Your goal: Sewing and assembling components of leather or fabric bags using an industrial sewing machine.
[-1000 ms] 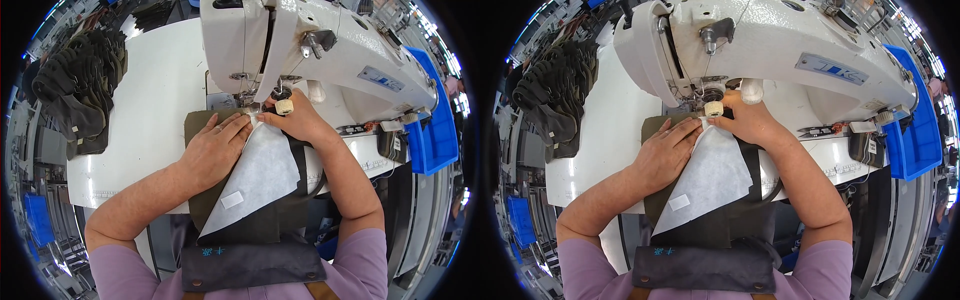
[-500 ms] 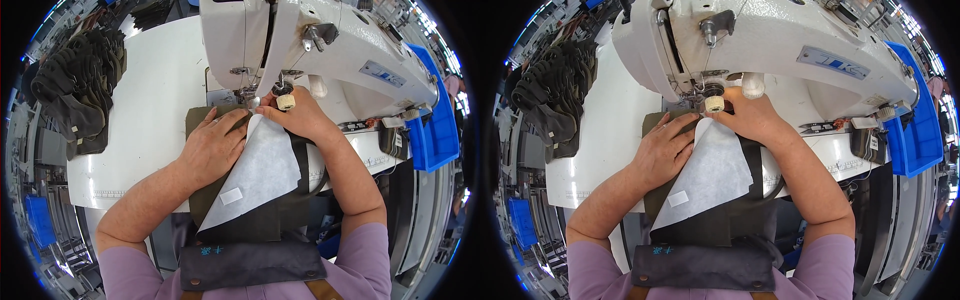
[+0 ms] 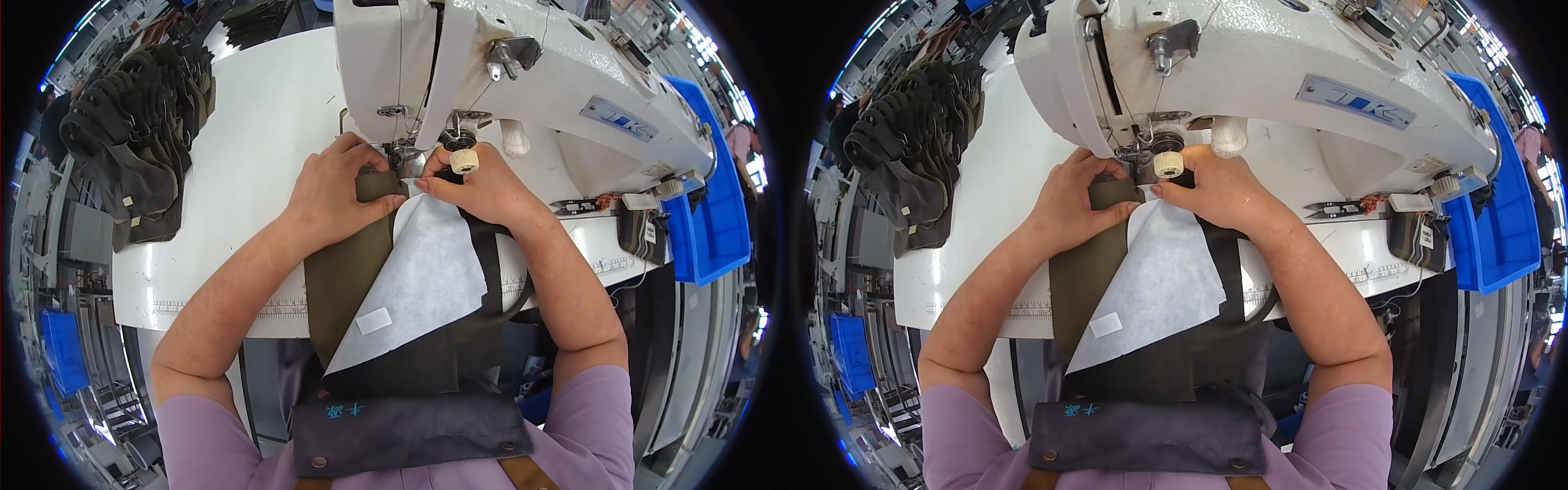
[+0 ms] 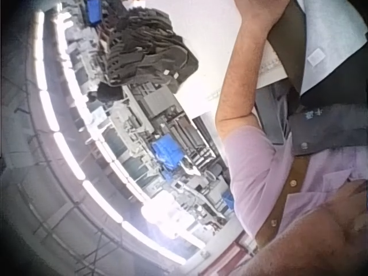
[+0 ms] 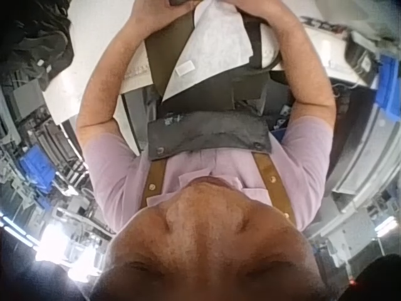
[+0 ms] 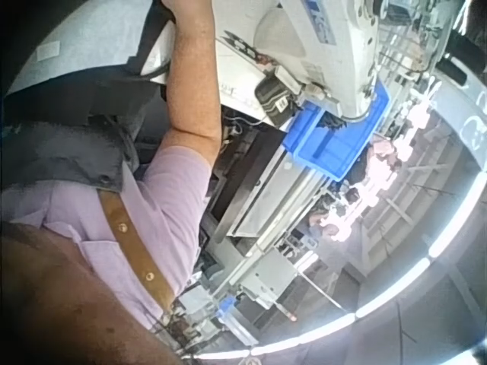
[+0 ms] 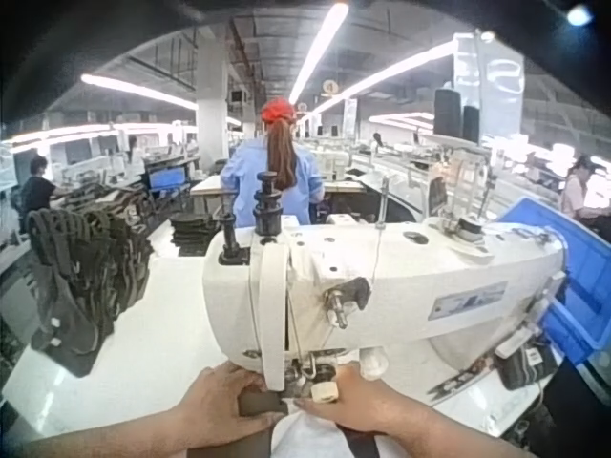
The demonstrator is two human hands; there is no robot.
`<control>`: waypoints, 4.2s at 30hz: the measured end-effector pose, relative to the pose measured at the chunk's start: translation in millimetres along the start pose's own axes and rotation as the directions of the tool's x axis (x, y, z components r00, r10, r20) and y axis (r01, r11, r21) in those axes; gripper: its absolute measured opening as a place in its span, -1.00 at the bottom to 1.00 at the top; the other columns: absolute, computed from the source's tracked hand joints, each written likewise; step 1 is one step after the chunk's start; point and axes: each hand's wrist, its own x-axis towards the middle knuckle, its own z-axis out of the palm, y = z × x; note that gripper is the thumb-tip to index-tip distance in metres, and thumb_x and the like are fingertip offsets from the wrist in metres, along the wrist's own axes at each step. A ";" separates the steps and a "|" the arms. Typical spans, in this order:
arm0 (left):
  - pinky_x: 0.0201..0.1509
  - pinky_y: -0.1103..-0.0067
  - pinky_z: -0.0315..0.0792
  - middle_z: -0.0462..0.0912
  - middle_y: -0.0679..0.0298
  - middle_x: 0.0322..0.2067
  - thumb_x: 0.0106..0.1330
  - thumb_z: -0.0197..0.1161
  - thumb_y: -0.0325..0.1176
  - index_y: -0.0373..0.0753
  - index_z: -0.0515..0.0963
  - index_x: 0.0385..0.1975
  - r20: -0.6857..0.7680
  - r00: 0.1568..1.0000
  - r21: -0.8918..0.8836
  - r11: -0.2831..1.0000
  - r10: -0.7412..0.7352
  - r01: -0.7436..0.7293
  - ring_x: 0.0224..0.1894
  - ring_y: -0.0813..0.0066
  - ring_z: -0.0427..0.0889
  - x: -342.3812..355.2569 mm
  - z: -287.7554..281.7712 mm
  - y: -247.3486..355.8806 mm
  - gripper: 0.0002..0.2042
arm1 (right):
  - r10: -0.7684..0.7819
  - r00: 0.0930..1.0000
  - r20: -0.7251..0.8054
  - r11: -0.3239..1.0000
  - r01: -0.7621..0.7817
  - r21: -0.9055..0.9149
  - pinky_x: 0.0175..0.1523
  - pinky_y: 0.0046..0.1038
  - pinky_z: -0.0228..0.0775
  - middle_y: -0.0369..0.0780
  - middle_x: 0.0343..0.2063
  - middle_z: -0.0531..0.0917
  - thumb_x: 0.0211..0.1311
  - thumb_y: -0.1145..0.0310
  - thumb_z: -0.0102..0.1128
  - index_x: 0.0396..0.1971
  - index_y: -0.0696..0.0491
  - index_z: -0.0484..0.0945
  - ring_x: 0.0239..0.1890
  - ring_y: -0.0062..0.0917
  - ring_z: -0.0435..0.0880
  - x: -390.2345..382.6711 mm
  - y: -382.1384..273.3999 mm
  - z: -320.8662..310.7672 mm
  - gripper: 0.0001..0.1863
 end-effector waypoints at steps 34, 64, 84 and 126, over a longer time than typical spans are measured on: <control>-0.29 0.44 0.56 0.72 0.21 -0.36 0.25 0.38 -0.34 -0.20 0.75 -0.22 -0.030 0.991 0.136 0.982 0.133 -0.128 -0.37 0.30 0.68 -3.1 3.9 -0.4 -0.84 | 0.004 0.999 -0.053 0.998 -0.007 -0.060 -0.17 -0.31 0.54 -0.10 -0.38 0.75 0.17 0.09 0.37 -0.17 0.08 0.70 -0.30 -0.26 0.74 -0.1 -4.6 -1.0 -0.62; -0.38 0.50 0.53 0.76 0.26 -0.43 0.13 0.43 -0.39 -0.22 0.76 -0.42 -0.132 0.976 -0.150 0.977 -0.174 0.154 -0.53 0.38 0.66 14.2 20.2 -13.8 -0.92 | 0.018 1.000 0.009 1.000 -0.018 -0.013 -0.09 -0.37 0.53 -0.09 -0.29 0.74 0.12 0.14 0.40 -0.17 0.13 0.67 -0.22 -0.30 0.74 6.5 -2.1 -9.5 -0.61; -0.28 0.46 0.58 0.77 0.28 -0.41 0.16 0.42 -0.37 -0.23 0.75 -0.39 -0.098 0.961 -0.094 0.964 -0.258 0.249 -0.41 0.33 0.73 14.9 9.2 -3.9 -0.90 | 0.008 0.997 -0.076 0.997 -0.002 0.081 -0.25 -0.58 0.44 -0.36 -0.50 0.68 0.12 0.38 0.47 -0.45 0.15 0.64 -0.43 -0.74 0.56 8.0 -4.0 -5.9 -0.82; 0.34 0.16 0.41 0.52 0.04 0.19 0.39 0.24 -0.26 -0.38 0.52 0.16 0.150 0.977 0.224 0.957 0.154 -0.185 0.23 0.07 0.54 -29.4 12.7 22.5 -0.58 | 0.010 0.998 -0.062 1.000 -0.010 -0.007 -0.04 -0.53 0.56 -0.21 -0.26 0.75 0.16 0.30 0.52 -0.22 0.23 0.62 -0.21 -0.61 0.70 6.8 -3.8 -9.3 -0.65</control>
